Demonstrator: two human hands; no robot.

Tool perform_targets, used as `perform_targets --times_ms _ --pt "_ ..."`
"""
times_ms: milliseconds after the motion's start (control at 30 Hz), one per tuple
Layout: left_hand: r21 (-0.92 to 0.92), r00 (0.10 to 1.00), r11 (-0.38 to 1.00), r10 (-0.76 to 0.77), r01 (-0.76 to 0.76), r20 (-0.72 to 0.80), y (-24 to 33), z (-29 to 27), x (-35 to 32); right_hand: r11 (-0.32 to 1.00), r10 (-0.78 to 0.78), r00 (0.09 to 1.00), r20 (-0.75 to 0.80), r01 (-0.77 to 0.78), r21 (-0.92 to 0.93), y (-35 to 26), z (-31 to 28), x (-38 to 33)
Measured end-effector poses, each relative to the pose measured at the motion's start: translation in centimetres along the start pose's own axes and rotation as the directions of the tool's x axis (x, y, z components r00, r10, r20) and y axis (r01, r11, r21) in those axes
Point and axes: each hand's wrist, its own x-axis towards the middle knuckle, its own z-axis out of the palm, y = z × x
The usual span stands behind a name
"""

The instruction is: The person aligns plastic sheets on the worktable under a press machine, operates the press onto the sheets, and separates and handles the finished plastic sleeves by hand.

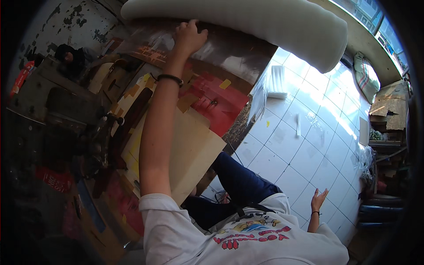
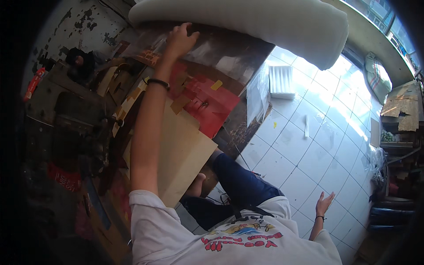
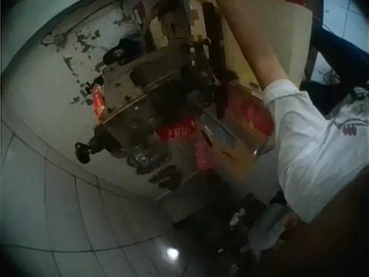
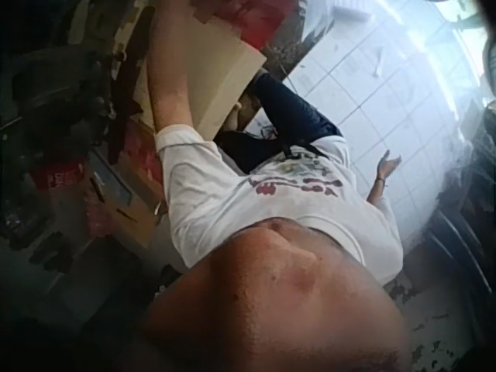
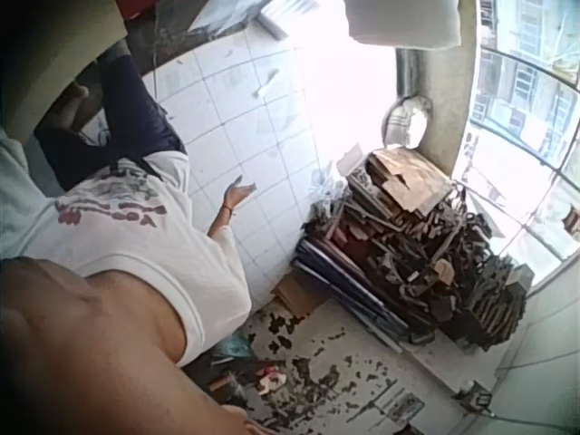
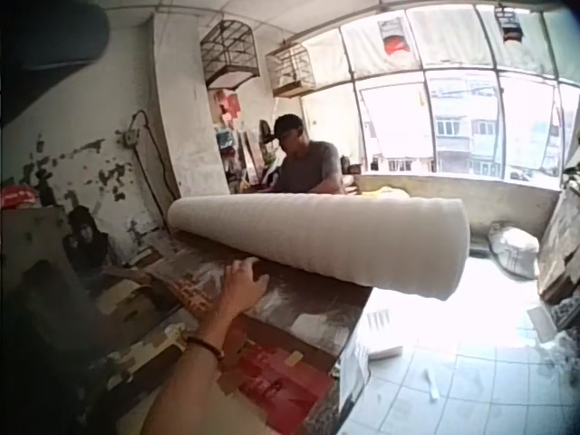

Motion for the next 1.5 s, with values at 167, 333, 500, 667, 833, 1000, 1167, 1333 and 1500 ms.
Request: perform_targets --times_ms 167,333,500,667,833,1000,1167,1333,1500 --pt "-0.176 0.665 0.947 0.314 -0.267 0.677 10.9 -11.7 -10.5 0.953 -0.273 0.961 0.039 0.265 0.15 -8.7 0.6 5.4" --pt "-0.283 0.532 0.817 0.55 -0.502 0.643 10.1 -18.7 -26.0 0.799 -0.6 0.791 0.122 0.584 0.143 -24.6 -10.0 7.4" --pt "-0.248 0.663 0.961 0.267 -0.126 0.699 4.8 -24.4 -40.1 0.544 -0.76 0.509 -0.404 0.838 0.033 -36.5 -18.4 6.4" --pt "-0.601 0.917 0.703 -0.209 0.381 0.339 1.1 -22.7 -55.1 0.005 -0.078 0.582 -0.81 0.812 0.583 -48.4 -7.4 4.6" --pt "-0.72 0.899 0.539 -0.255 0.438 0.356 2.3 -19.3 -57.9 0.488 -0.804 0.578 0.143 0.503 0.713 -57.7 13.3 -10.1" --pt "-0.729 0.873 0.571 -0.482 0.378 0.075 0.8 -20.7 -64.9 0.406 -0.847 0.522 0.102 0.51 0.758 -54.0 19.4 -9.9" --pt "-0.114 0.608 0.685 -0.701 0.719 -0.373 -5.1 -25.6 -69.2 0.622 -0.778 0.345 0.526 0.54 0.566 -44.5 18.6 -5.6" --pt "0.125 0.441 0.426 -0.823 0.896 -0.358 -13.1 -26.5 -74.9 0.588 -0.611 0.202 0.765 0.763 0.268 -30.6 21.4 -3.4" --pt "0.058 0.442 0.451 -0.831 0.891 -0.338 -14.4 -25.6 -75.9 0.619 -0.462 0.121 0.879 0.753 0.222 -26.9 20.2 -4.3"
